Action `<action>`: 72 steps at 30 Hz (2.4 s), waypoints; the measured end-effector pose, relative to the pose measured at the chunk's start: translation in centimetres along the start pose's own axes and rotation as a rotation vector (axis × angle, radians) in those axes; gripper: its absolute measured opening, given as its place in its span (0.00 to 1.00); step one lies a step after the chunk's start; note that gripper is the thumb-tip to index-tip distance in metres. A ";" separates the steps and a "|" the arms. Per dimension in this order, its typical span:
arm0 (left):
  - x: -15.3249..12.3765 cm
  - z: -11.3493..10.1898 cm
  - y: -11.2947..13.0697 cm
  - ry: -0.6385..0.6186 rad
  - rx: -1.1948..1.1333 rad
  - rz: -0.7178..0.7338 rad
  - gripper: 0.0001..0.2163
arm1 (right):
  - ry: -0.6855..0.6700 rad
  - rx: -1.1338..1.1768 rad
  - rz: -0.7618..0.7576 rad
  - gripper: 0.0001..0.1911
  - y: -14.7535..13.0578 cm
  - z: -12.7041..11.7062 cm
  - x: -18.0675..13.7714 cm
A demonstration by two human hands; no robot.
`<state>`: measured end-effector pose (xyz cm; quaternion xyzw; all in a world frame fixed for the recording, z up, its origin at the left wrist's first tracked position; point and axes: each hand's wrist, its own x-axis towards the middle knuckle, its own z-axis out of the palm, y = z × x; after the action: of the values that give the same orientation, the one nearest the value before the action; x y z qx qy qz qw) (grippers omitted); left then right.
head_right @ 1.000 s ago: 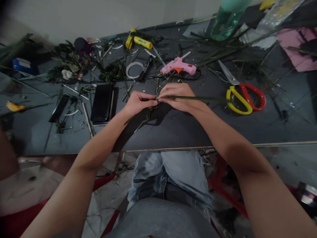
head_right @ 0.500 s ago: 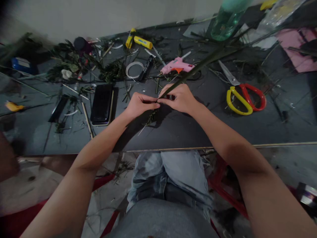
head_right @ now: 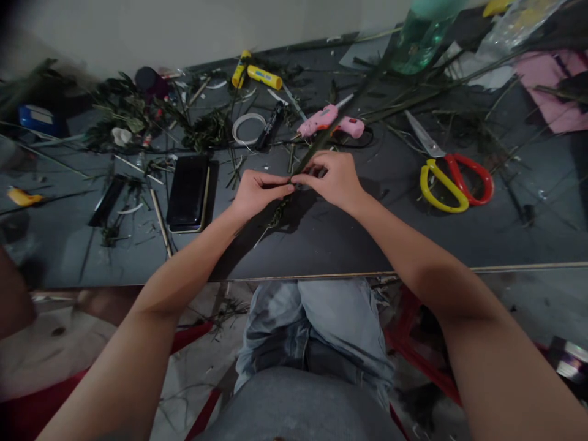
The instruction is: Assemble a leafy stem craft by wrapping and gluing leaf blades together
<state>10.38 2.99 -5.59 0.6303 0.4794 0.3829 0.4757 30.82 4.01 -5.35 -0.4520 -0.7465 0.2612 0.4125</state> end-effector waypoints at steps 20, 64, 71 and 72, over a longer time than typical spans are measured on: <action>-1.9 1.5 0.3 0.260 0.831 0.434 0.09 | -0.033 0.380 0.582 0.20 -3.3 1.5 0.0; -0.3 0.7 -0.1 0.128 0.076 0.067 0.09 | -0.008 0.276 0.285 0.08 -1.5 0.8 -0.1; -0.1 0.8 0.0 0.160 -0.074 0.002 0.06 | -0.027 0.356 0.337 0.10 -1.5 0.8 0.0; -0.1 0.8 -0.1 0.167 -0.096 -0.008 0.06 | -0.037 0.380 0.352 0.10 -1.4 0.9 0.1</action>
<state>11.14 2.74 -5.88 0.5707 0.5012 0.4546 0.4652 29.42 3.40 -4.69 -0.4847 -0.6011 0.4727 0.4245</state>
